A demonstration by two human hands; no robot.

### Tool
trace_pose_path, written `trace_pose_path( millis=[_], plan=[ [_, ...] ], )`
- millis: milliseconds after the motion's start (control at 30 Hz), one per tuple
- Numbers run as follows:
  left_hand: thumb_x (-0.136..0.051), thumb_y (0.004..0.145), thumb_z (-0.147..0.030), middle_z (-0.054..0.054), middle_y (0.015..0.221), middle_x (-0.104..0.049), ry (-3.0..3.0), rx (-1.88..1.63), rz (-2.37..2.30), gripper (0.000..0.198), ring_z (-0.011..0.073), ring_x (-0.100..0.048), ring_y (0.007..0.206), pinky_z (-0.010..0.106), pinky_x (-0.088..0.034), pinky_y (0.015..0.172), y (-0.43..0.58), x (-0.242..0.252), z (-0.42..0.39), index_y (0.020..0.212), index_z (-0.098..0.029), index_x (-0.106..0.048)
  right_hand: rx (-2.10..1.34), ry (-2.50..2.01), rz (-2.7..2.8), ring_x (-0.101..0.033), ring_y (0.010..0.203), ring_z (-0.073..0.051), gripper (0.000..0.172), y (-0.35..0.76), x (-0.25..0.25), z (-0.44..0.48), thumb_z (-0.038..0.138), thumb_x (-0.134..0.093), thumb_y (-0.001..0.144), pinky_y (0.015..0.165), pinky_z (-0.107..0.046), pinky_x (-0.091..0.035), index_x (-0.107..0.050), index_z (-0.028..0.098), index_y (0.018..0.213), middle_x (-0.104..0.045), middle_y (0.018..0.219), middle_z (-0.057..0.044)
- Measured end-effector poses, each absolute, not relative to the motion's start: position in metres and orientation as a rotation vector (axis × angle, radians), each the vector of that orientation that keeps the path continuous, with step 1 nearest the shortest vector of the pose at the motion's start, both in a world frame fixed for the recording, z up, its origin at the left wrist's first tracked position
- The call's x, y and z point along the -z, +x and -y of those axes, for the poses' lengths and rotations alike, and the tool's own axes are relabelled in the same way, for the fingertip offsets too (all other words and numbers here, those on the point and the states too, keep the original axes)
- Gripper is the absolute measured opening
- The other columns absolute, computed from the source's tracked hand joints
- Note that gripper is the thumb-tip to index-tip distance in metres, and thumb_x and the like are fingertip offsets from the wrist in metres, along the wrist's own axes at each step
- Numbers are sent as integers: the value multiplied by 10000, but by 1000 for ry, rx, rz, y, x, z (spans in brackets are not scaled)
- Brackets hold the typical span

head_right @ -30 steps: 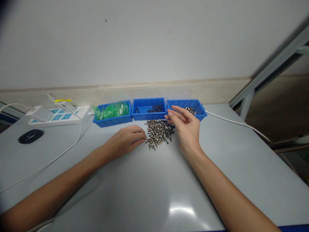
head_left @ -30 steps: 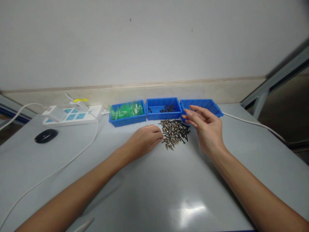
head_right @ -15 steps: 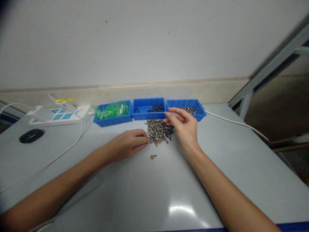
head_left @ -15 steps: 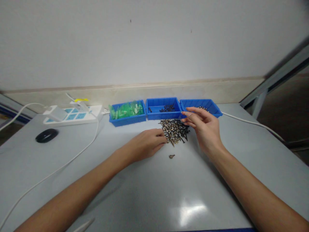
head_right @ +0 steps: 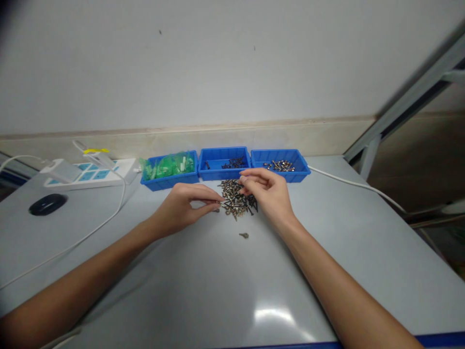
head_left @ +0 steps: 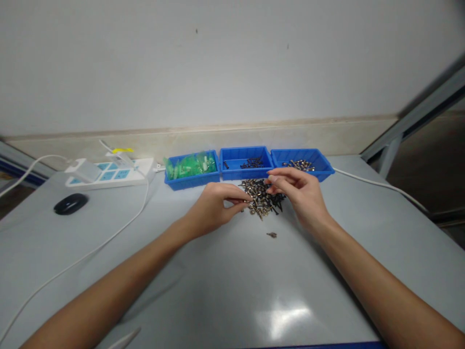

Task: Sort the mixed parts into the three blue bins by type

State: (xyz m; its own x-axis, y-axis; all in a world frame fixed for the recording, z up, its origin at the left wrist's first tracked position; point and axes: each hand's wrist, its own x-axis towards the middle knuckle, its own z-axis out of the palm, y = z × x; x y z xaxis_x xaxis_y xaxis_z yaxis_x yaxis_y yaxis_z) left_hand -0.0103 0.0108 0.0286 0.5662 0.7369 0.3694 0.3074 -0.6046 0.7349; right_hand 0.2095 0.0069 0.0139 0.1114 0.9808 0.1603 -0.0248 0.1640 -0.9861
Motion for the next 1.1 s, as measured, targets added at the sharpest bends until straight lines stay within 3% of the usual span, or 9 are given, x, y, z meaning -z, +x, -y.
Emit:
trace_pose_path(
  millis=[233,500,600,700,867,967,1100],
  plan=[
    [-836,757,-280,52,816,-794,1672,-959,-962,261,212,-783,821,291,-641,769,-10,-38,-10,886,-153,-649,-1293,-1014,1467,-728,700,-169,234,207,-19,3,358,-839,756,674,-283,-599,-796,204,928,-780,815,-48],
    [-796,811,-323,32,796,-780,1723,-917,-949,255,185,-767,776,240,-587,692,-7,-37,-9,885,-167,-608,-1459,-984,1367,-760,717,-191,233,205,-16,4,344,-875,713,684,-292,-610,-812,214,895,-796,794,-62],
    [-737,871,-316,27,809,-753,2007,-876,-938,184,153,-721,746,240,-548,695,-11,-37,-12,917,-162,-647,-1349,-1010,1285,-759,713,-197,209,206,-15,0,333,-882,692,720,-325,-621,-810,209,845,-792,774,-59],
    [-783,830,-299,39,879,-718,2421,-628,-882,205,169,-664,791,273,-508,725,-19,-37,-15,960,-167,-697,-1109,-1082,1134,-755,727,-201,203,209,-13,-5,307,-878,690,780,-365,-625,-805,196,844,-783,764,-58],
    [-734,849,-181,59,949,-689,2581,-257,-861,113,177,-637,818,280,-481,740,-24,-31,-18,959,-164,-716,-801,-1154,863,-759,867,-218,206,215,-9,-13,233,-822,729,897,-419,-607,-785,191,927,-782,937,-70],
    [-631,883,-88,56,915,-686,2590,-267,-843,113,162,-633,800,261,-473,739,-22,-27,-17,925,-154,-712,-778,-1162,837,-756,870,-211,220,216,-8,-15,205,-785,740,871,-409,-610,-775,203,960,-774,984,-64],
    [-594,898,-95,59,904,-674,2585,-267,-857,115,165,-630,797,265,-475,732,-21,-28,-16,900,-150,-694,-802,-1164,907,-744,807,-184,198,215,-9,-14,218,-746,777,779,-366,-611,-759,211,974,-771,980,-62]
  ],
)
